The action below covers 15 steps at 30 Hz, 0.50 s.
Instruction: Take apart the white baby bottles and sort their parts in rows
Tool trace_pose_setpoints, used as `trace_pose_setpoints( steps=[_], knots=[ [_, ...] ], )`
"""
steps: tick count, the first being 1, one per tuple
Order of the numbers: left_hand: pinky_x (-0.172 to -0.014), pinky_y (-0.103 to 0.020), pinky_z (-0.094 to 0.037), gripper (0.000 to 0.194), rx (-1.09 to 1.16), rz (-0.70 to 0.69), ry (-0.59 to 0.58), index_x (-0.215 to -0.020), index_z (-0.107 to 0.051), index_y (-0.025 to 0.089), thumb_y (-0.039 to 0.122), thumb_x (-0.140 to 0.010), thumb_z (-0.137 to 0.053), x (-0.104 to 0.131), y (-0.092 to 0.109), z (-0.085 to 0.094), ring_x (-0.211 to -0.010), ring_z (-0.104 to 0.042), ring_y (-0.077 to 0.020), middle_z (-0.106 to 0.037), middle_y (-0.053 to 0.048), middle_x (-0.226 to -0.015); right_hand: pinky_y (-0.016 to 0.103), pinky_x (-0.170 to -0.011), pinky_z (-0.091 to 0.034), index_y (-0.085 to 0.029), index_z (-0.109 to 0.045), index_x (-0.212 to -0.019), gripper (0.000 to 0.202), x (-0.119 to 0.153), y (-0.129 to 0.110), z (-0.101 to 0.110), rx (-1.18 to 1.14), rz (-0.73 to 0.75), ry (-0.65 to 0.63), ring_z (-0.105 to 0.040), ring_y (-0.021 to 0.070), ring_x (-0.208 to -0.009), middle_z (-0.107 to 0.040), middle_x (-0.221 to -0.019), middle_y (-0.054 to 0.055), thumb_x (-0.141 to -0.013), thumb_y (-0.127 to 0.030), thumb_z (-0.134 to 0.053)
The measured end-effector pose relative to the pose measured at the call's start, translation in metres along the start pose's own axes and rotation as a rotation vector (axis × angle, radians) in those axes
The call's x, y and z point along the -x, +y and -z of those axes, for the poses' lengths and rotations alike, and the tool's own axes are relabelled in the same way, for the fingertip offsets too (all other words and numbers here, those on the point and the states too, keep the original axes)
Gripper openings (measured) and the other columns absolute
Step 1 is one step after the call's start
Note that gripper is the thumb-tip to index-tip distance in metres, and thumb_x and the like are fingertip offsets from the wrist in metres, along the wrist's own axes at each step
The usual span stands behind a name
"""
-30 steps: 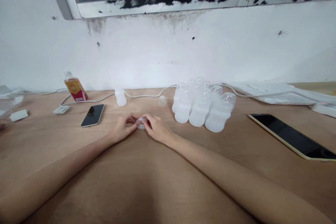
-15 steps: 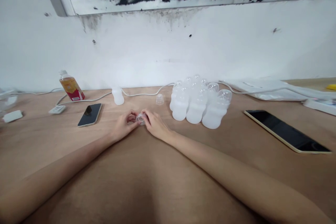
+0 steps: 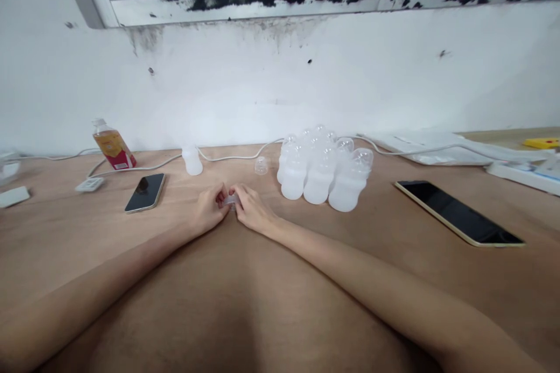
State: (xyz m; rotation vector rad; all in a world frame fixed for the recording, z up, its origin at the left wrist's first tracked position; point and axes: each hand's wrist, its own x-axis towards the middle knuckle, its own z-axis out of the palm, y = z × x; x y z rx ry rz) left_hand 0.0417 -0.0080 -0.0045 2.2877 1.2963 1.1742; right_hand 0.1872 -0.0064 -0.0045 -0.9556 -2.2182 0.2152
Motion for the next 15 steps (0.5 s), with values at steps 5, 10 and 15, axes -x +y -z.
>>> trace_pose_setpoints(
  steps=[5, 10, 15],
  knots=[
    [-0.052, -0.019, -0.04, 0.012, 0.288, 0.17, -0.016, -0.071, -0.044, 0.016, 0.016, -0.063, -0.054, -0.001, -0.009, 0.001, -0.056, -0.05, -0.0084, -0.052, 0.003, -0.063, 0.027, -0.074, -0.039, -0.015, -0.047, -0.094, 0.024, -0.002, 0.003, 0.0, -0.041, 0.02, 0.006, -0.05, 0.0143, -0.081, -0.055, -0.091, 0.007, -0.072, -0.01, -0.043],
    [-0.053, -0.019, -0.042, 0.019, 0.429, 0.22, -0.049, -0.073, -0.044, 0.015, 0.016, -0.06, -0.057, -0.002, -0.013, 0.0, -0.059, -0.053, -0.0084, -0.052, 0.002, -0.065, 0.025, -0.065, -0.04, -0.016, -0.048, -0.094, 0.025, -0.002, 0.0, 0.003, -0.067, -0.062, -0.004, -0.051, 0.0123, -0.069, -0.058, -0.083, 0.003, -0.07, -0.01, -0.045],
    [-0.05, -0.018, -0.04, 0.015, 0.278, 0.149, -0.003, -0.073, -0.047, 0.015, 0.01, -0.059, -0.052, -0.001, -0.007, 0.0, -0.056, -0.05, -0.0074, -0.051, 0.003, -0.063, 0.023, -0.057, -0.038, -0.016, -0.049, -0.09, 0.022, -0.004, -0.003, 0.001, -0.127, -0.174, 0.002, -0.048, 0.0094, -0.055, -0.057, -0.071, 0.001, -0.069, -0.01, -0.045]
  ],
)
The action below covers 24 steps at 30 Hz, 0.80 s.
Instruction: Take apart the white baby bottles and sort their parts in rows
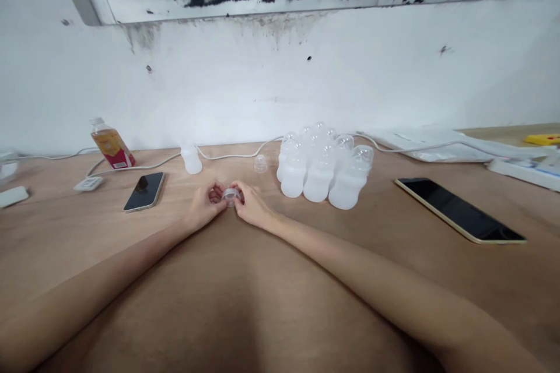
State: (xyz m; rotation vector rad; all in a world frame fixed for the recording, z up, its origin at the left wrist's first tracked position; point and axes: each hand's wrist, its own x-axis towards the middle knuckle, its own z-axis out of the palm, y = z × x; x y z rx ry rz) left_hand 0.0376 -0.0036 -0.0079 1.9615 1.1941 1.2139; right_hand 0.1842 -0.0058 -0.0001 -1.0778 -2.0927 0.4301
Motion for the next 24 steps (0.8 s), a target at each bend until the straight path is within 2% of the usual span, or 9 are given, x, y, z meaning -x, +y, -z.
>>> trace_pose_setpoints(
  steps=[5, 9, 12, 16, 24],
  knots=[
    [-0.045, -0.017, -0.035, 0.013, -0.1, -0.019, 0.038, -0.068, -0.047, 0.016, 0.008, -0.058, -0.05, 0.0, 0.002, 0.0, -0.05, -0.044, -0.0065, -0.046, 0.005, -0.056, 0.023, -0.058, -0.04, -0.016, -0.049, -0.089, 0.02, -0.004, 0.008, -0.01, -0.148, -0.077, -0.019, -0.051, 0.0097, -0.061, -0.059, -0.075, 0.002, -0.07, -0.011, -0.045],
    [-0.05, -0.018, -0.04, 0.01, 0.034, 0.002, 0.074, -0.072, -0.048, 0.015, 0.015, -0.063, -0.052, 0.0, 0.003, 0.002, -0.056, -0.049, -0.008, -0.051, 0.002, -0.063, 0.023, -0.058, -0.042, -0.017, -0.049, -0.094, 0.02, -0.003, 0.008, -0.008, -0.224, -0.045, -0.006, -0.053, 0.0105, -0.064, -0.058, -0.08, 0.003, -0.076, -0.023, -0.045],
    [-0.05, -0.019, -0.041, 0.013, 0.116, 0.021, 0.092, -0.075, -0.049, 0.014, 0.025, -0.069, -0.05, 0.001, 0.006, 0.003, -0.057, -0.051, -0.0084, -0.053, 0.0, -0.067, 0.022, -0.057, -0.042, -0.017, -0.05, -0.097, 0.024, 0.0, 0.0, -0.003, -0.226, -0.022, 0.035, -0.053, 0.0109, -0.063, -0.058, -0.077, 0.003, -0.082, -0.03, -0.036],
    [-0.051, -0.019, -0.042, 0.012, 0.059, -0.016, 0.09, -0.073, -0.05, 0.014, 0.025, -0.07, -0.051, 0.005, 0.009, 0.004, -0.057, -0.051, -0.0087, -0.052, 0.0, -0.065, 0.022, -0.058, -0.042, -0.017, -0.053, -0.09, 0.023, 0.003, -0.007, 0.0, -0.172, 0.017, 0.071, -0.054, 0.012, -0.066, -0.058, -0.077, 0.003, -0.082, -0.028, -0.035],
    [-0.047, -0.018, -0.037, 0.005, -0.076, -0.029, 0.058, -0.07, -0.047, 0.015, 0.018, -0.068, -0.051, 0.001, 0.001, 0.001, -0.052, -0.047, -0.0073, -0.049, 0.003, -0.058, 0.022, -0.053, -0.039, -0.016, -0.052, -0.082, 0.016, 0.001, -0.003, -0.003, -0.092, 0.003, 0.048, -0.049, 0.0101, -0.055, -0.054, -0.063, 0.0, -0.08, -0.024, -0.038]
  ],
)
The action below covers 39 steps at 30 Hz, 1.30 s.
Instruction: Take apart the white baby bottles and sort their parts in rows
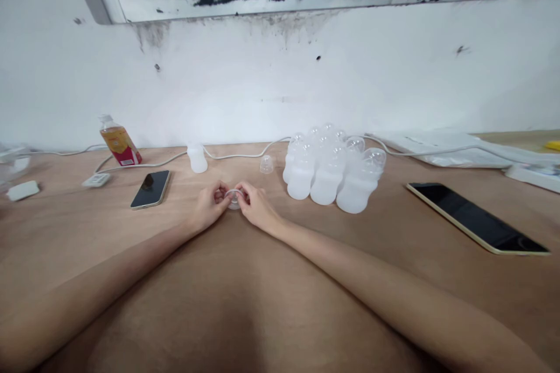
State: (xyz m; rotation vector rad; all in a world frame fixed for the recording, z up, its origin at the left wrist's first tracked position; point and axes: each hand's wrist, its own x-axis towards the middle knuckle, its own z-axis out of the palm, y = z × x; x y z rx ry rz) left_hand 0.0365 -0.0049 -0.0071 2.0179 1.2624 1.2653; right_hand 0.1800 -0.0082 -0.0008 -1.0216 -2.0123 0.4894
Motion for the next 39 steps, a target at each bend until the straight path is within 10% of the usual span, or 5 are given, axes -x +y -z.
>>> trace_pose_setpoints(
  steps=[11, 17, 23, 30, 39],
  knots=[
    [-0.07, -0.026, -0.043, 0.041, -0.14, -0.23, -0.21, -0.099, -0.043, 0.019, 0.031, -0.064, -0.061, -0.008, -0.004, 0.033, -0.082, -0.051, -0.0148, -0.052, -0.004, -0.094, 0.018, -0.037, -0.036, -0.017, -0.053, -0.099, 0.025, -0.002, 0.011, -0.001, -0.315, -0.165, -0.127, -0.045, 0.0056, -0.038, -0.055, -0.06, -0.001, -0.078, -0.023, -0.04],
    [-0.098, -0.04, -0.023, 0.079, -0.201, 0.02, 0.64, -0.116, -0.03, 0.012, 0.036, -0.052, -0.07, -0.07, -0.052, 0.075, -0.12, -0.023, -0.0279, -0.027, -0.017, -0.125, 0.017, -0.036, -0.045, -0.019, -0.048, -0.103, 0.034, -0.006, 0.004, 0.003, -0.614, -0.371, -0.037, -0.061, 0.0141, -0.066, -0.054, -0.095, 0.007, -0.071, -0.026, -0.053],
    [-0.083, -0.04, -0.04, 0.05, 0.176, 0.214, 0.28, -0.1, -0.047, 0.009, 0.026, -0.057, -0.066, -0.086, -0.079, 0.066, -0.098, -0.052, -0.0257, -0.055, -0.015, -0.103, 0.019, -0.041, -0.05, -0.02, -0.046, -0.1, 0.027, -0.006, -0.005, 0.007, -0.722, -0.454, 0.004, -0.061, 0.0143, -0.068, -0.051, -0.092, 0.007, -0.079, -0.036, -0.041],
    [-0.08, -0.032, -0.045, 0.045, 0.279, 0.08, -0.036, -0.103, -0.05, 0.014, 0.031, -0.063, -0.063, -0.023, -0.031, 0.027, -0.095, -0.055, -0.0204, -0.058, -0.009, -0.104, 0.021, -0.046, -0.051, -0.023, -0.043, -0.099, 0.023, -0.007, 0.001, 0.004, -0.715, -0.451, 0.127, -0.06, 0.0132, -0.07, -0.047, -0.09, 0.004, -0.078, -0.032, -0.045],
    [-0.079, -0.033, -0.043, 0.043, 0.223, 0.039, -0.086, -0.105, -0.049, 0.014, 0.031, -0.067, -0.06, -0.007, -0.012, 0.017, -0.097, -0.053, -0.0225, -0.057, -0.011, -0.106, 0.023, -0.047, -0.049, -0.022, -0.04, -0.099, 0.028, -0.006, 0.006, 0.0, -0.746, -0.427, 0.174, -0.059, 0.0139, -0.068, -0.048, -0.086, 0.002, -0.074, -0.032, -0.05]
  ],
)
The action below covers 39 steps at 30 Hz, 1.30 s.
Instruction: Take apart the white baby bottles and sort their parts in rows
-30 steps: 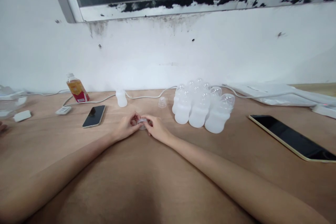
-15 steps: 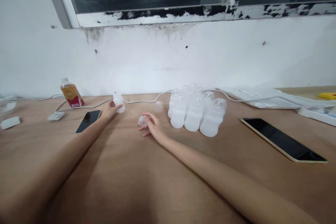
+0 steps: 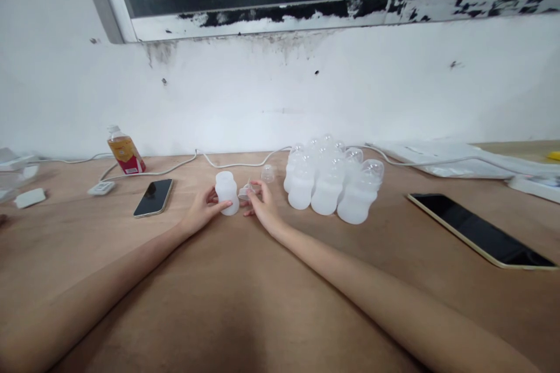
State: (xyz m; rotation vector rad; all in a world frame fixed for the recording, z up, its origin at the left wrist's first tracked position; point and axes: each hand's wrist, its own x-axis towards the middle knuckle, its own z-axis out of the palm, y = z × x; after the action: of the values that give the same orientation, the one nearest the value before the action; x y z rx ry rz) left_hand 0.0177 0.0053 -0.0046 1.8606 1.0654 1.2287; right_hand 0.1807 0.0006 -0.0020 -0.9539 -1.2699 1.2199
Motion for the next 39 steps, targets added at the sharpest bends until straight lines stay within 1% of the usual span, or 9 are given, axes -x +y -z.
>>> trace_pose_setpoints(
  steps=[4, 9, 16, 19, 24, 28, 32, 36, 39],
  knots=[
    [-0.075, -0.032, -0.043, 0.044, -0.063, -0.006, -0.006, -0.106, -0.049, 0.015, 0.033, -0.067, -0.06, 0.001, 0.004, 0.003, -0.094, -0.053, -0.0223, -0.057, -0.009, -0.106, 0.026, -0.057, -0.049, -0.02, -0.046, -0.094, 0.028, -0.003, -0.002, 0.005, -0.152, -0.004, 0.02, -0.059, 0.016, -0.076, -0.053, -0.09, 0.004, -0.07, -0.03, -0.056],
    [-0.074, -0.031, -0.041, 0.04, -0.272, -0.011, -0.01, -0.103, -0.052, 0.016, 0.036, -0.068, -0.057, 0.003, 0.014, 0.006, -0.088, -0.053, -0.0205, -0.058, -0.006, -0.099, 0.031, -0.079, -0.045, -0.019, -0.055, -0.086, 0.018, -0.005, -0.01, 0.013, -0.347, 0.064, -0.105, -0.054, 0.0182, -0.096, -0.055, -0.102, 0.004, -0.071, -0.029, -0.056],
    [-0.079, -0.03, -0.039, 0.044, -0.451, -0.135, -0.126, -0.111, -0.048, 0.018, 0.035, -0.071, -0.054, 0.005, 0.024, 0.011, -0.089, -0.051, -0.0182, -0.052, -0.006, -0.099, 0.033, -0.087, -0.04, -0.02, -0.054, -0.09, 0.029, -0.008, -0.01, 0.018, -0.096, 0.168, -0.202, -0.05, 0.0169, -0.1, -0.057, -0.105, 0.004, -0.064, -0.027, -0.063],
    [-0.078, -0.03, -0.04, 0.046, -0.461, -0.082, -0.254, -0.112, -0.048, 0.019, 0.039, -0.071, -0.053, 0.002, 0.026, 0.02, -0.089, -0.052, -0.0198, -0.053, -0.005, -0.101, 0.032, -0.087, -0.04, -0.019, -0.051, -0.091, 0.035, -0.012, -0.007, 0.026, 0.065, 0.224, -0.295, -0.051, 0.016, -0.098, -0.056, -0.105, 0.005, -0.06, -0.023, -0.067],
    [-0.079, -0.031, -0.04, 0.051, -0.426, 0.021, -0.401, -0.112, -0.047, 0.019, 0.041, -0.067, -0.056, -0.005, 0.022, 0.034, -0.092, -0.051, -0.0211, -0.055, -0.004, -0.103, 0.031, -0.087, -0.04, -0.023, -0.045, -0.11, 0.051, -0.014, -0.005, 0.033, 0.204, 0.247, -0.446, -0.051, 0.0145, -0.098, -0.049, -0.116, 0.006, -0.063, -0.022, -0.065],
    [-0.079, -0.028, -0.04, 0.047, -0.306, 0.046, -0.471, -0.105, -0.049, 0.018, 0.04, -0.065, -0.059, -0.008, 0.021, 0.041, -0.092, -0.052, -0.0181, -0.056, -0.004, -0.101, 0.03, -0.083, -0.042, -0.022, -0.047, -0.107, 0.046, -0.013, -0.005, 0.032, 0.185, 0.199, -0.521, -0.052, 0.0158, -0.097, -0.048, -0.116, 0.005, -0.064, -0.024, -0.063],
    [-0.073, -0.026, -0.041, 0.039, -0.293, 0.096, -0.57, -0.1, -0.054, 0.019, 0.045, -0.072, -0.05, -0.01, 0.028, 0.048, -0.088, -0.054, -0.018, -0.058, -0.002, -0.098, 0.028, -0.078, -0.044, -0.022, -0.047, -0.104, 0.044, -0.013, -0.007, 0.032, 0.221, 0.191, -0.521, -0.055, 0.0146, -0.09, -0.05, -0.112, 0.005, -0.064, -0.026, -0.064],
    [-0.076, -0.027, -0.041, 0.043, -0.391, 0.048, -0.548, -0.106, -0.051, 0.021, 0.046, -0.072, -0.049, -0.011, 0.033, 0.05, -0.092, -0.052, -0.0185, -0.057, -0.003, -0.104, 0.026, -0.074, -0.044, -0.019, -0.05, -0.098, 0.04, -0.012, -0.009, 0.031, 0.387, 0.252, -0.431, -0.054, 0.015, -0.089, -0.055, -0.103, 0.005, -0.063, -0.034, -0.063],
    [-0.083, -0.03, -0.038, 0.049, -0.573, -0.104, -0.45, -0.11, -0.049, 0.021, 0.044, -0.068, -0.055, -0.012, 0.031, 0.047, -0.097, -0.05, -0.0197, -0.055, -0.004, -0.109, 0.022, -0.059, -0.043, -0.016, -0.056, -0.085, 0.034, -0.011, -0.01, 0.031, 0.574, 0.196, -0.37, -0.056, 0.0106, -0.063, -0.063, -0.077, 0.003, -0.07, -0.046, -0.052]
  ],
)
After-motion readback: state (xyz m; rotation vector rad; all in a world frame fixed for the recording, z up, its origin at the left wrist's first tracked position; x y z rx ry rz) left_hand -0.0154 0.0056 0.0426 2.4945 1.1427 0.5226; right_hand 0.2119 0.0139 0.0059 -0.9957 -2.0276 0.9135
